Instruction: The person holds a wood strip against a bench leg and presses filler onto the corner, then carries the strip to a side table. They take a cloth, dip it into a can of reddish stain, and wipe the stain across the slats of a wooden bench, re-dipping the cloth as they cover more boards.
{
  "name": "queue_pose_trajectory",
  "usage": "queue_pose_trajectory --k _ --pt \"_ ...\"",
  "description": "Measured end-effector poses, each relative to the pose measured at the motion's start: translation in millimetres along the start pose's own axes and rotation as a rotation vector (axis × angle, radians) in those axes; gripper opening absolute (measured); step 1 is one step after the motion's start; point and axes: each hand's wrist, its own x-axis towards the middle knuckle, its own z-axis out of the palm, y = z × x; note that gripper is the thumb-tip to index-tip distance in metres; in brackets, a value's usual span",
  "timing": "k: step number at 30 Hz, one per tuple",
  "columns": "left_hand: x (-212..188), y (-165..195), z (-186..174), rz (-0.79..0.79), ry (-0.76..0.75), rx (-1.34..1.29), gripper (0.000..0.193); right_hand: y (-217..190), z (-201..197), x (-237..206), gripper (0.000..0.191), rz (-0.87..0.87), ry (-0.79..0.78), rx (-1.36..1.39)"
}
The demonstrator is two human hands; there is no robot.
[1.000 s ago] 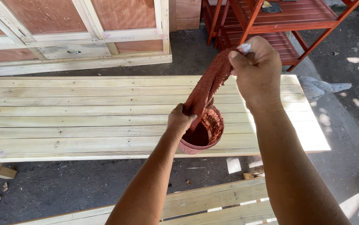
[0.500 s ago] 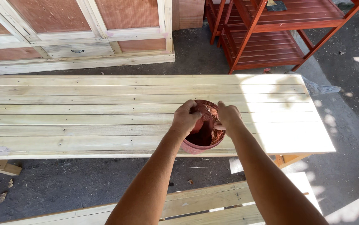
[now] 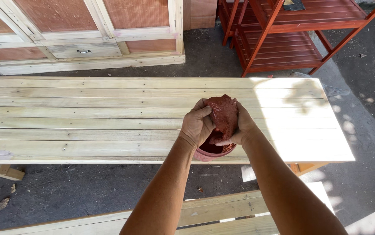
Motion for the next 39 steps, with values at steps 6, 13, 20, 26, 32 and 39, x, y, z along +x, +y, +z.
queue_pose_trajectory --k 6,13,20,26,32,39 --pt "9 -5 -8 0.080 0.395 0.077 0.059 16 -4 21 0.048 -0.079 0.087 0.190" --pt "7 -18 0 -0.267 0.704 0.497 0.077 24 -4 41 0.040 -0.168 0.114 0.026" --pt "5 -26 -7 -0.073 0.694 0.399 0.081 17 7 23 0.052 -0.088 0.055 -0.013" --pt "16 -35 -5 0.230 0.757 0.874 0.054 29 19 23 0.061 -0.140 0.066 0.151" --pt "22 -37 -3 0.081 0.833 1.014 0.037 39 22 36 0.047 -0.325 0.414 0.133" --pt "26 -39 -17 -0.099 0.930 1.016 0.037 41 16 46 0.038 -0.417 0.580 -0.202"
